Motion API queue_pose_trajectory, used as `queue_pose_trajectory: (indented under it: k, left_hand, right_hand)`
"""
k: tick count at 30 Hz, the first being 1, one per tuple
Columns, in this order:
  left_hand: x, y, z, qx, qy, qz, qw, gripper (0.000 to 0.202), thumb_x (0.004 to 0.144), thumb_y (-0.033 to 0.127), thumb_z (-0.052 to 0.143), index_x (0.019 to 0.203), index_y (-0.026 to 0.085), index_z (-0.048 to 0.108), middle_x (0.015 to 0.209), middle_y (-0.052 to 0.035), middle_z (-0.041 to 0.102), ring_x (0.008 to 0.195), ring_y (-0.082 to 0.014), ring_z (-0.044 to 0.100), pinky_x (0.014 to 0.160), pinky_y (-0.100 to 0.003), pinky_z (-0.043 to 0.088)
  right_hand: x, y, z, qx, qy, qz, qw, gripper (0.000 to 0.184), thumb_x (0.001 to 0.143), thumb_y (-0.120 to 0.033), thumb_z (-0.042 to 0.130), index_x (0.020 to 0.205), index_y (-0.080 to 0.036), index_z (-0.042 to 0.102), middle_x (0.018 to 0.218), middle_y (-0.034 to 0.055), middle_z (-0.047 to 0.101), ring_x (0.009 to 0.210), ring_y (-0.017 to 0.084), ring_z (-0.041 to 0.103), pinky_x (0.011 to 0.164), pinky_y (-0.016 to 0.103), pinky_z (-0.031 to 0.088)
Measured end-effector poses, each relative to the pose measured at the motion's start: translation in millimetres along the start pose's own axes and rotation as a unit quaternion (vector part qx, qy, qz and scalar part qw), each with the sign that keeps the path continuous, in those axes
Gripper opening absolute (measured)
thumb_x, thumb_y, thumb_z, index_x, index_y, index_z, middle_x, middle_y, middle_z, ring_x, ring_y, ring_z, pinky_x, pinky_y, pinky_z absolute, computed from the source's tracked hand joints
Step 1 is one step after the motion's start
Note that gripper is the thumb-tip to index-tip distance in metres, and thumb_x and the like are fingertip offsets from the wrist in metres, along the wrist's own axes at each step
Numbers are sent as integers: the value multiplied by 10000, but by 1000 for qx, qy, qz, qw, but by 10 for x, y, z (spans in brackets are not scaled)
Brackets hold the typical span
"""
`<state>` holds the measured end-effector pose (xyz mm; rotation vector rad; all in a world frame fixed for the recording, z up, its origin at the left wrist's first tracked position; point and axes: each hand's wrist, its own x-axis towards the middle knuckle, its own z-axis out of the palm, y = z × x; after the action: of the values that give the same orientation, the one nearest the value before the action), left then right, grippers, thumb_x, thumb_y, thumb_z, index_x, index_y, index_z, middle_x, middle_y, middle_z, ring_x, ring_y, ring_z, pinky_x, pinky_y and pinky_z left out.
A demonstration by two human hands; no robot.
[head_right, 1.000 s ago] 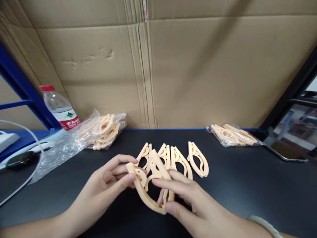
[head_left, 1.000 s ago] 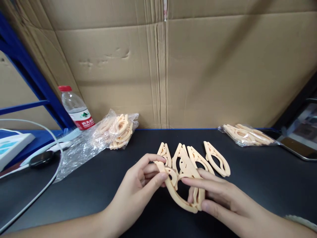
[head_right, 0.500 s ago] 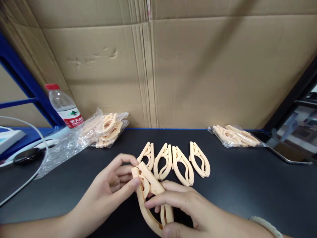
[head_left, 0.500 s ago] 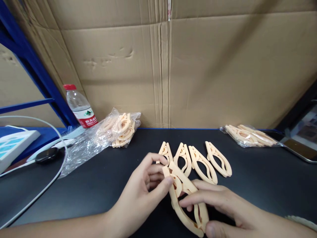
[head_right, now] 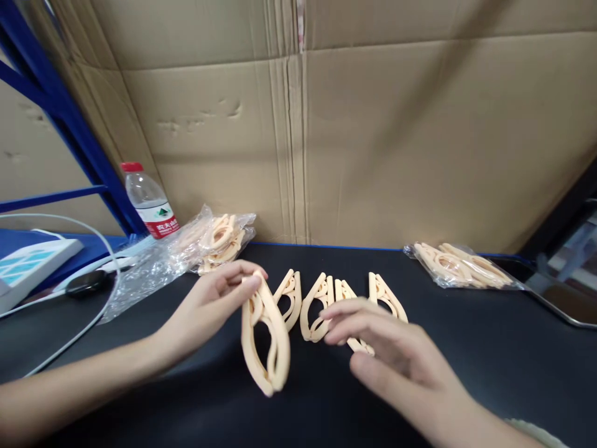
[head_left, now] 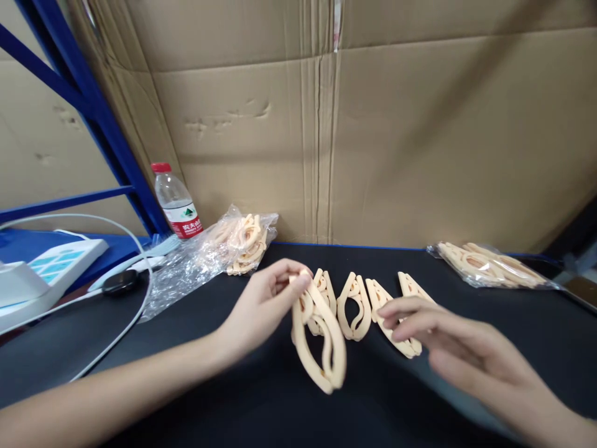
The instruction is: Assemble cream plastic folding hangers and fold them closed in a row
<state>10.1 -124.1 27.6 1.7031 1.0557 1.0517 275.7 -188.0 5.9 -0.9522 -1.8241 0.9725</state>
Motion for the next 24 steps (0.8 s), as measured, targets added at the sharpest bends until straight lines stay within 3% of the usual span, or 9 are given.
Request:
queue_pose_trajectory:
  k: [4, 6, 9, 14, 18, 20, 22, 24]
  left_hand:
    - [339, -242, -287, 136, 25, -12, 990, 273, 863, 414, 510, 886, 148, 570, 693, 12, 559, 634, -132, 556, 568, -228, 426]
    - [489, -367, -367, 205, -5, -20, 978, 307, 882, 411, 450, 882, 137, 587, 696, -3, 565, 644, -146, 561, 572, -241, 430]
    - [654, -500, -381, 318, -39, -8, 947, 303, 884, 377, 417, 853, 138, 601, 690, -23, 590, 641, -172, 574, 576, -267, 435]
    - [747, -629, -289, 371, -26, 62, 926, 265, 889, 309, 409, 814, 151, 608, 812, -67, 603, 775, -212, 584, 760, -339, 449]
    - [602, -620, -268, 389, 1, 114, 914, 325, 934, 329, 350, 996, 131, 599, 956, -107, 607, 928, -239, 568, 876, -391, 433]
    - [434, -547, -254, 413, -1, 151, 898, 361, 950, 352, 331, 1087, 140, 590, 1045, -120, 619, 1023, -255, 551, 930, -427, 416]
    - [227, -450, -211, 432, -64, 176, 882, 398, 948, 402, 362, 1227, 191, 551, 1225, -117, 583, 1174, -280, 490, 1004, -465, 370]
    - [28, -363, -138, 451, -136, 185, 863, 511, 901, 503, 443, 1369, 297, 447, 1429, -90, 444, 1323, -356, 352, 1072, -573, 254]
  right_hand:
    - [98, 88, -178, 31, 116, -16, 993, 173, 866, -393, 582, 910, -289, 713, 1137, 81, 643, 1159, 293, 557, 904, 387, 539]
    - [141, 138, -240, 43, 141, -19, 989, 176, 852, -404, 597, 892, -277, 713, 1115, 81, 644, 1146, 297, 561, 902, 392, 541]
    - [197, 219, -312, 28, 144, -22, 989, 179, 845, -407, 607, 866, -263, 710, 1073, 74, 649, 1100, 278, 579, 899, 377, 534]
    - [274, 260, -476, -66, 157, -55, 984, 192, 871, -408, 567, 875, -265, 695, 992, 63, 654, 1023, 255, 586, 871, 391, 519]
    - [294, 235, -600, -221, 87, -97, 967, 189, 897, -374, 527, 918, -266, 681, 981, 64, 661, 992, 259, 592, 882, 447, 496]
    - [264, 261, -599, -306, 33, -108, 945, 233, 894, -376, 530, 1045, -261, 665, 1106, 85, 644, 1099, 288, 556, 952, 502, 453]
    - [206, 317, -541, -380, -23, -95, 920, 405, 877, -418, 550, 1257, -279, 574, 1334, 101, 532, 1273, 333, 428, 1033, 572, 361]
    - [134, 375, -440, -426, -75, -68, 899, 584, 850, -488, 572, 1394, -327, 431, 1503, 83, 338, 1382, 381, 249, 1064, 645, 252]
